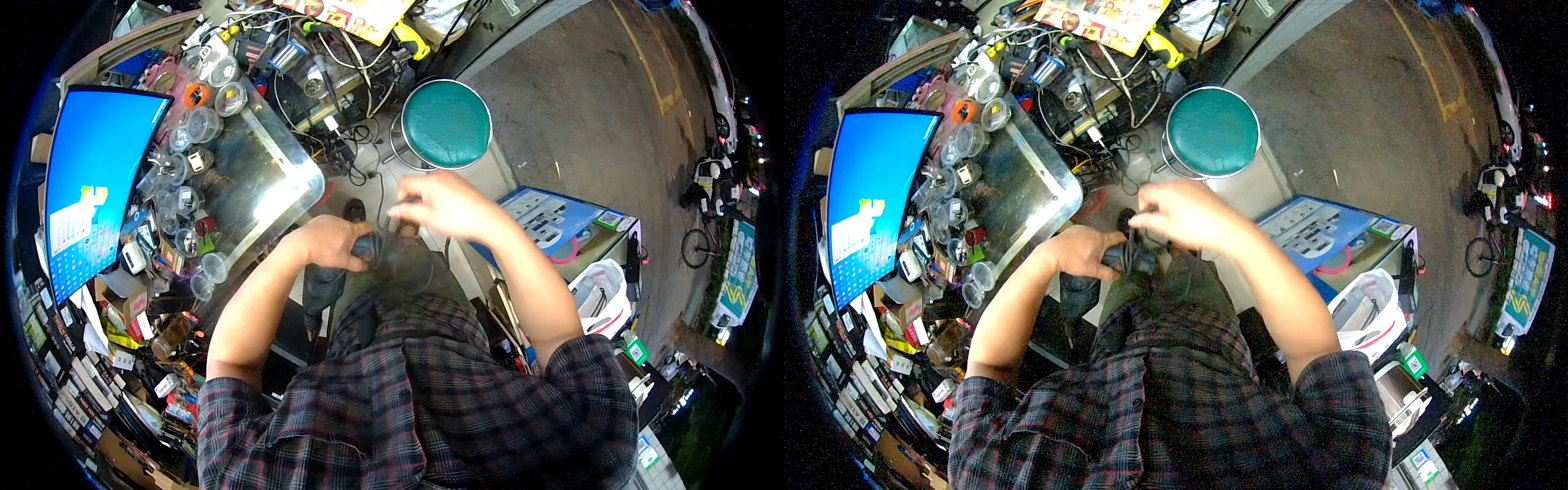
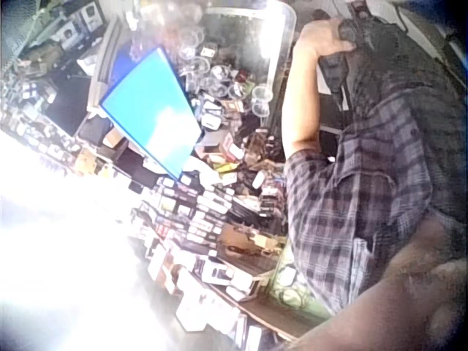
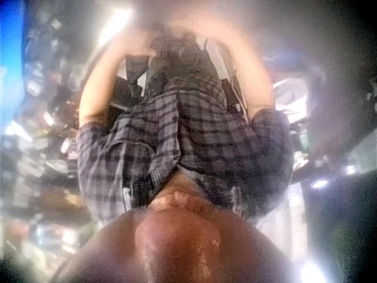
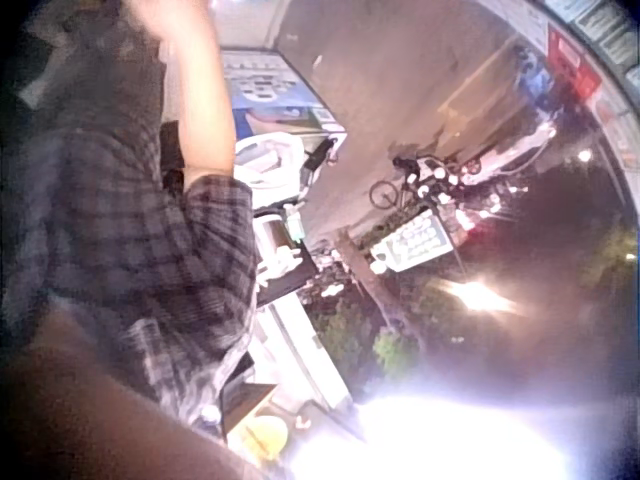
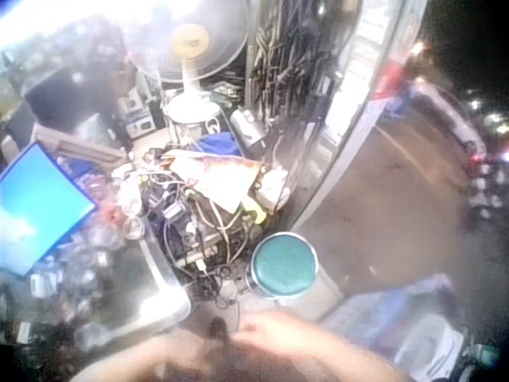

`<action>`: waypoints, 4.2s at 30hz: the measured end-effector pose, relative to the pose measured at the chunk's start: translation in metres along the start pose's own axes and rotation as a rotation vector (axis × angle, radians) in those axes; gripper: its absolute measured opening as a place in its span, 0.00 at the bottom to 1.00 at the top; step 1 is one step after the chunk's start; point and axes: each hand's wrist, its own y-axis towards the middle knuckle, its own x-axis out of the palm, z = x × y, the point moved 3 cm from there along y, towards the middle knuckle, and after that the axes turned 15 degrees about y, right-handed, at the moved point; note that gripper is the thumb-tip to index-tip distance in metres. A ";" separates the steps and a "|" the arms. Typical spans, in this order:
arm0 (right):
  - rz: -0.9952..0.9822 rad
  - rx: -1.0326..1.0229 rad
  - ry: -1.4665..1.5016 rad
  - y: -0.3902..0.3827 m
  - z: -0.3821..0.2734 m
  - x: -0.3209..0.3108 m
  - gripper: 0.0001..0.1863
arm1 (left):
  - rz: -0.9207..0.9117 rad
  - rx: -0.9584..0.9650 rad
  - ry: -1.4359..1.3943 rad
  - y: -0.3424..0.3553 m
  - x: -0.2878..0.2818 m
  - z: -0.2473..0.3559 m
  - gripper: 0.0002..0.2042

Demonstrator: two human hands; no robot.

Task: The person uses a screwdriver to remove screws from a yellow plastic component attached to a metal box. They then lift the box and hand it to a woman in an orange shirt. The person walks through a cluttered workshop, picks up a yellow power tool, and later handles a grey power drill, attaching a bit to it.

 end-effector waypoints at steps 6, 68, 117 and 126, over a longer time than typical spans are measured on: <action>0.093 0.230 0.488 -0.007 0.153 0.095 0.21 | -0.043 0.075 -0.428 -0.013 -0.025 0.002 0.28; -0.019 -0.090 0.225 -0.001 -0.019 -0.009 0.11 | -0.220 0.084 -0.544 -0.018 -0.054 -0.012 0.19; -0.195 -0.017 0.900 0.029 0.095 0.051 0.11 | -0.476 0.196 -0.840 -0.003 -0.016 -0.009 0.13; -0.008 -0.006 0.013 -0.031 0.084 0.187 0.21 | -0.156 -0.112 -1.169 -0.008 -0.002 -0.055 0.18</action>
